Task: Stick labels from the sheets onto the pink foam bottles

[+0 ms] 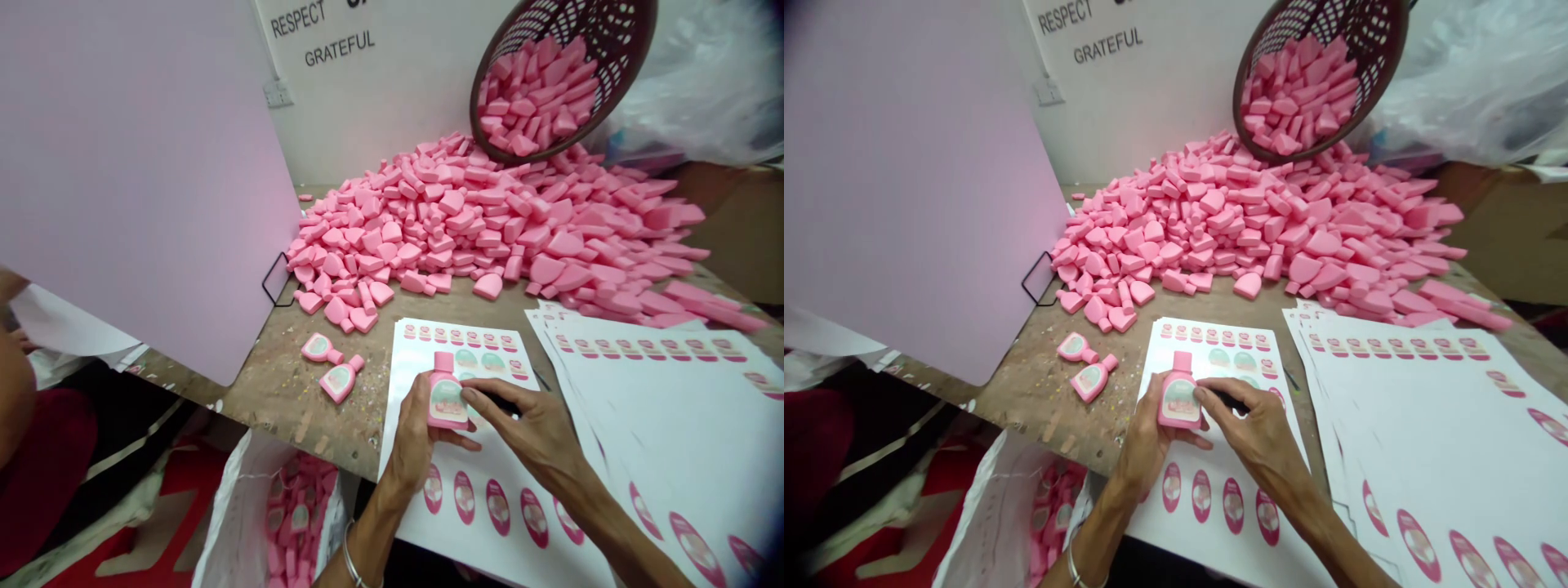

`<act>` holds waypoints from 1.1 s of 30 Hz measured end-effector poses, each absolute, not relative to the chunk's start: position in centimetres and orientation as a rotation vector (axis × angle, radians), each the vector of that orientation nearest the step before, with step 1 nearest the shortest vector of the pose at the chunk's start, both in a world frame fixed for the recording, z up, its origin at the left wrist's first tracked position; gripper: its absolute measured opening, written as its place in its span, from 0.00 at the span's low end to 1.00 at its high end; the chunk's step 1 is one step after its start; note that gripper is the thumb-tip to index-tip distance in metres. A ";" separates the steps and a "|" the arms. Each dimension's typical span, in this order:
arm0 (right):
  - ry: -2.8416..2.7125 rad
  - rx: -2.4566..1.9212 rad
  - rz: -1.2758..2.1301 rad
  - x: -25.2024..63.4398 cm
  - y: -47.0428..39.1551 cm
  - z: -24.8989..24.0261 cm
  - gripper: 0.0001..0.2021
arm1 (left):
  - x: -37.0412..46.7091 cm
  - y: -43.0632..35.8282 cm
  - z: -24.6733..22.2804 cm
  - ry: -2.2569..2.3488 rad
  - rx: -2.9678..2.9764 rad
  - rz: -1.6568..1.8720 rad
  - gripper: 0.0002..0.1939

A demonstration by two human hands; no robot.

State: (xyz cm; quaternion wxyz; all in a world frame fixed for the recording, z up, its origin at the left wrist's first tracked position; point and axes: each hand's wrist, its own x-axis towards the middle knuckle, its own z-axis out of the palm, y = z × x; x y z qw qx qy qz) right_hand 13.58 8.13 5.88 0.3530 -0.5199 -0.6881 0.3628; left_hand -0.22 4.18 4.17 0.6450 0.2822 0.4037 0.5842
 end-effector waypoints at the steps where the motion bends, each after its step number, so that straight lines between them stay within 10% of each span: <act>1: -1.792 -1.348 0.930 13.3 8.1 6.0 0.15 | -0.3 4.1 4.3 0.930 0.682 1.332 0.22; 11: -2.076 -1.307 0.053 13.1 8.8 4.1 0.25 | -0.9 3.4 4.0 1.014 0.629 1.398 0.22; 20: -1.899 -1.422 0.846 7.3 9.8 -0.6 0.36 | -4.8 0.3 -0.8 1.580 0.796 1.364 0.21; 33: -2.256 -1.616 0.488 -3.3 22.3 1.4 0.24 | -9.3 2.7 -1.0 2.317 1.413 0.999 0.15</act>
